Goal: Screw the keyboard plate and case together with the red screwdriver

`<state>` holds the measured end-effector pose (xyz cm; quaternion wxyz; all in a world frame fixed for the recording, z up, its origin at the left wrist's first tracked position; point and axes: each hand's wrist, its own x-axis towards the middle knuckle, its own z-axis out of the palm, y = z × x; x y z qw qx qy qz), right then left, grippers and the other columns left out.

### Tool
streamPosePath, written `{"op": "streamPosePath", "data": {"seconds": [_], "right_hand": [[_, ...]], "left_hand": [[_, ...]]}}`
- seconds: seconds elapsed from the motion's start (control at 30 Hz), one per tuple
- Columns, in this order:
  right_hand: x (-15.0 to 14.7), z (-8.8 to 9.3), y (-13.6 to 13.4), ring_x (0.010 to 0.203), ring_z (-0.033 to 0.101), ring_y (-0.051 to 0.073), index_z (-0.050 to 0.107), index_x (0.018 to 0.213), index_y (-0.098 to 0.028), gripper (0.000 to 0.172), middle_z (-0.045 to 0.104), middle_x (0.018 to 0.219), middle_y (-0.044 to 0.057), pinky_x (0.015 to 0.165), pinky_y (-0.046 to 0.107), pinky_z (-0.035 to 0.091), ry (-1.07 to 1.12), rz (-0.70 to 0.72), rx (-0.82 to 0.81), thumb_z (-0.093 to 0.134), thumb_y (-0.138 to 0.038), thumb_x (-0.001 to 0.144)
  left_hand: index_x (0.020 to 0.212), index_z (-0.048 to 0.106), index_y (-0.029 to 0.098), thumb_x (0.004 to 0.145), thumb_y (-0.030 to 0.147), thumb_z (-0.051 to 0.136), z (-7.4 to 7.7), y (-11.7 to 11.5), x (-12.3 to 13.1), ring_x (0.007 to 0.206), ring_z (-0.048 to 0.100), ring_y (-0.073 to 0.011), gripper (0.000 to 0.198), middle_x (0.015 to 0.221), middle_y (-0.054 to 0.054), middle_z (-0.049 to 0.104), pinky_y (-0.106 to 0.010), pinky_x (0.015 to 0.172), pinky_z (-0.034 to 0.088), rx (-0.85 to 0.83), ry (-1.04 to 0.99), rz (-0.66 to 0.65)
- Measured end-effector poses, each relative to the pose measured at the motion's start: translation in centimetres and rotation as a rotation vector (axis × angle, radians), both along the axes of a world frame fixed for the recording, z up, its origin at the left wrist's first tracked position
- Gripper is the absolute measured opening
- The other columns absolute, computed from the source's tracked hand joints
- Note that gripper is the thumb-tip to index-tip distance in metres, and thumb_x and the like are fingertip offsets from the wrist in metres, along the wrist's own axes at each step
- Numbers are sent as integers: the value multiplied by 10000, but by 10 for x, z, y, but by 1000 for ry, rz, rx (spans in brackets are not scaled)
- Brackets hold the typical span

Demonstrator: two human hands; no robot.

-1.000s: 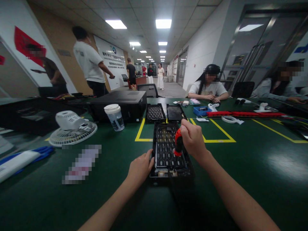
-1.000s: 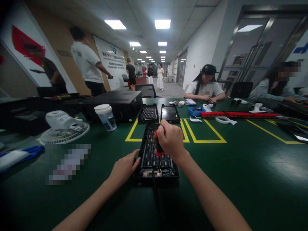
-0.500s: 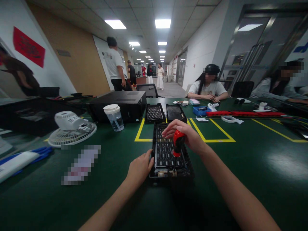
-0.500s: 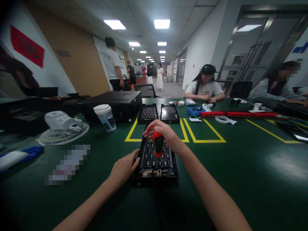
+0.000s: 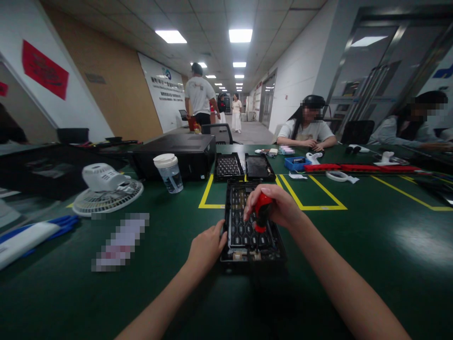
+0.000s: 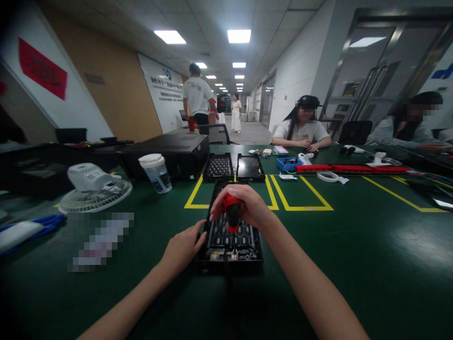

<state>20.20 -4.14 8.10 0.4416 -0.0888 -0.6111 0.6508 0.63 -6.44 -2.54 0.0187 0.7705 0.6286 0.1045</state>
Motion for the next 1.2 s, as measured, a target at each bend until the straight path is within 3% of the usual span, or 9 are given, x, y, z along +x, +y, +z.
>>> {"op": "streamPosePath", "data": {"seconds": [0.3, 0.67, 1.2], "right_hand": [[3, -4, 3, 535, 595, 170, 610, 725, -107, 268, 588, 613, 44, 482, 278, 448, 24, -10, -25, 406, -244, 833], [8, -9, 10, 527, 570, 149, 600, 770, -108, 252, 573, 622, 41, 497, 266, 422, 10, -13, 16, 422, -267, 852], [13, -4, 8, 568, 619, 160, 598, 781, -110, 236, 607, 679, 47, 513, 281, 482, -98, -47, 54, 524, -330, 825]], "left_hand": [[1261, 376, 260, 885, 386, 313, -1, 1, -1, 847, 626, -183, 401, 1026, -51, 639, -272, 684, 468, -10, -9, 0], [1248, 378, 263, 885, 387, 308, -1, 0, -2, 819, 630, -186, 390, 1000, -43, 645, -275, 657, 467, 13, 9, -2], [1253, 373, 257, 886, 385, 311, -3, 1, -2, 830, 626, -180, 394, 1001, -51, 642, -270, 671, 462, 9, 1, -4]]}}
